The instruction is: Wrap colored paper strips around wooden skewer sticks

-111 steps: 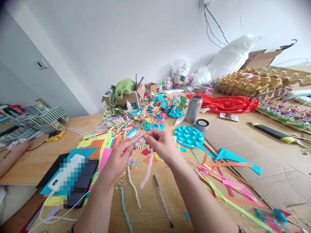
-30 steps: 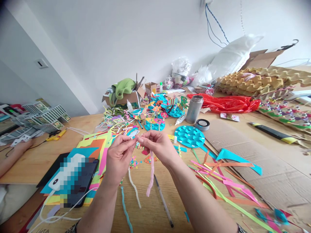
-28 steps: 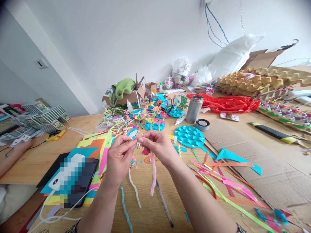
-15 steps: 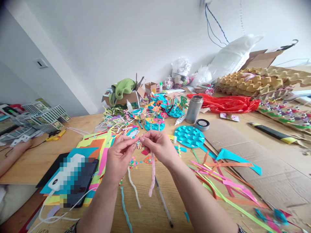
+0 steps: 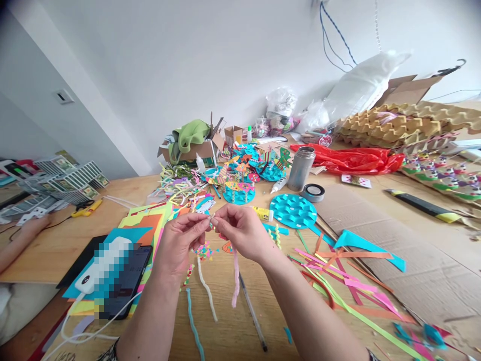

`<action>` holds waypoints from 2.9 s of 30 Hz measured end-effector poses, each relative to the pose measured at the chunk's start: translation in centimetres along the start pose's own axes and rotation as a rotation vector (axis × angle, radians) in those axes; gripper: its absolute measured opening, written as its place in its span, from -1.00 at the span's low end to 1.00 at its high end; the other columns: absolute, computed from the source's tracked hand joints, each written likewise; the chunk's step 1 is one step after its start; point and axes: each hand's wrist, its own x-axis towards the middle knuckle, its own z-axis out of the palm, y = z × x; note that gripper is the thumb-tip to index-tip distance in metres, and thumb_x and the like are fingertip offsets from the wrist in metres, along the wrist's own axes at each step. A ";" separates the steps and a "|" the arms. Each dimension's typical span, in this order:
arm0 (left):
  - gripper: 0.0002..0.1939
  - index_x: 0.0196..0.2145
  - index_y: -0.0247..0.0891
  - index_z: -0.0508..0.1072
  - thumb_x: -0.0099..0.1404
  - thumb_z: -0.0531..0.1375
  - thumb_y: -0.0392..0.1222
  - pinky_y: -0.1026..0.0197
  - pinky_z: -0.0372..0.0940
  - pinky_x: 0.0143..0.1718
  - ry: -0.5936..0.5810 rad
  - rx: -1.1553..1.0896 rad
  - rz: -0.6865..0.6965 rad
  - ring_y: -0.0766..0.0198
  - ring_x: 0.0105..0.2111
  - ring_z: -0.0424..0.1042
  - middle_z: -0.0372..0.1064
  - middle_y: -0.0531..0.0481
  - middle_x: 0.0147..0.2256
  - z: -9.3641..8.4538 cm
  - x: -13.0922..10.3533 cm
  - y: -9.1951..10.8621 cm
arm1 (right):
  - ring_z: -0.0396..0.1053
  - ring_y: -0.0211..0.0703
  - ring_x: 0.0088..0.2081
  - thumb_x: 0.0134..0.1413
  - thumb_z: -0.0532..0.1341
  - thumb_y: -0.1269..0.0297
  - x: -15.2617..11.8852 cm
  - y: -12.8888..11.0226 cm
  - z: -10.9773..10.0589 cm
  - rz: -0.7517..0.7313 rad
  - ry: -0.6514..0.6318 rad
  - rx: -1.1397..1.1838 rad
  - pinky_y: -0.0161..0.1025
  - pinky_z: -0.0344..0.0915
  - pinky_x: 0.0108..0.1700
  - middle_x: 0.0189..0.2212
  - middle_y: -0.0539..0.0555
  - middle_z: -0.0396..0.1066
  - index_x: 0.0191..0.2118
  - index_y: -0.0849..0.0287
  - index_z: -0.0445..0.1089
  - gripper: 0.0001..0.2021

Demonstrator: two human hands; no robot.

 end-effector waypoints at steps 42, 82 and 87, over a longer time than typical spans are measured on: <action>-0.81 -0.47 -0.32 0.50 0.03 0.33 -0.13 0.40 -0.01 -0.69 0.035 -0.012 0.051 0.52 -0.72 0.12 0.27 0.13 -0.68 0.6 -0.2 0.3 | 0.30 -0.28 -0.56 0.18 0.09 0.01 -0.3 -1.0 -0.1 0.047 -0.023 -0.104 -0.32 0.26 -0.49 -0.60 0.03 0.36 -0.49 0.21 0.34 -0.62; -0.86 -0.52 -0.28 0.45 0.16 0.20 -0.20 0.29 0.22 -0.43 -0.055 0.536 0.258 0.30 -0.48 0.34 0.38 0.00 -0.51 0.5 1.5 -3.7 | 0.40 -0.20 -0.45 -0.21 0.41 0.07 1.4 2.9 -2.0 0.156 -0.036 0.027 -0.25 0.31 -0.38 -0.53 0.02 0.46 -0.46 0.22 0.42 -0.69; -0.84 -0.42 -0.32 0.52 0.07 0.29 -0.16 0.27 0.25 -0.45 -0.132 0.426 0.100 0.28 -0.50 0.38 0.45 -0.04 -0.47 0.5 1.2 -2.8 | 0.35 -0.29 -0.52 -0.26 0.44 0.14 1.3 2.3 -2.1 0.186 -0.050 0.116 -0.32 0.25 -0.44 -0.58 -0.04 0.42 -0.47 0.23 0.43 -0.71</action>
